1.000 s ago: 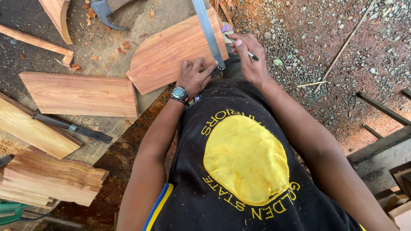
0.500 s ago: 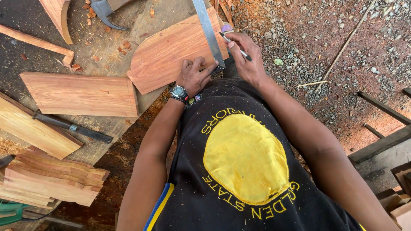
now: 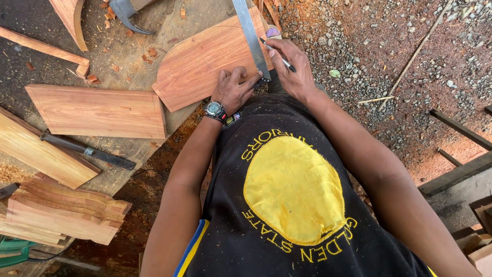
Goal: The person uses a try square and a pencil to mark curved lines on a rectangular piece of wood. They then use a chisel and a hammer to carve along the marked lines, shaping the wood into a curved profile.
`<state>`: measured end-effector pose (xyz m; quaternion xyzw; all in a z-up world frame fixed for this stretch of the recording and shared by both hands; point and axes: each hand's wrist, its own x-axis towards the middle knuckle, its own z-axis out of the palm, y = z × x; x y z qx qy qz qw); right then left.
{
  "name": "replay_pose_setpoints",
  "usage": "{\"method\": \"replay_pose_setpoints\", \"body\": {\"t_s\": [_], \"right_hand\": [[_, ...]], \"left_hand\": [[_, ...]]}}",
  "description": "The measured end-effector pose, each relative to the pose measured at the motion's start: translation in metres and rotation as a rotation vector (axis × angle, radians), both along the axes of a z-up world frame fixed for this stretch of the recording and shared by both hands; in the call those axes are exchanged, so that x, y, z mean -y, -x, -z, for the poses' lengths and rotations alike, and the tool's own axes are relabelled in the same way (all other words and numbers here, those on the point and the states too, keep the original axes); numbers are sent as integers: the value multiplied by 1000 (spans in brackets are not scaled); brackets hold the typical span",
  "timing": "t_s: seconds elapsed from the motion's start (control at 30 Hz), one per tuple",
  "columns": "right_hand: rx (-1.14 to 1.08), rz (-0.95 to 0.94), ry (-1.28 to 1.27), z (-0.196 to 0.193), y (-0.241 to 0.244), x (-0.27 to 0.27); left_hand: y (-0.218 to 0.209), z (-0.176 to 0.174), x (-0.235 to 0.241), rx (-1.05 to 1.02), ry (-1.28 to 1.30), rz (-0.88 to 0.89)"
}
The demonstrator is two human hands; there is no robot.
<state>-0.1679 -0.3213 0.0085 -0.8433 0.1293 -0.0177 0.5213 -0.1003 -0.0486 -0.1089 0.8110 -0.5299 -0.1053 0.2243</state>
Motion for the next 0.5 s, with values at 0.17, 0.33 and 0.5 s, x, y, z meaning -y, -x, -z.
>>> {"method": "replay_pose_setpoints", "body": {"t_s": [0.17, 0.33, 0.5], "right_hand": [[3, -17, 17, 6, -1, -2], [-39, -22, 29, 6, 0, -2], [-58, -33, 69, 2, 0, -3]], "left_hand": [[0, -4, 0, -19, -32, -2], [1, -1, 0, -32, -32, 3], [-1, -3, 0, -44, -40, 10]]}}
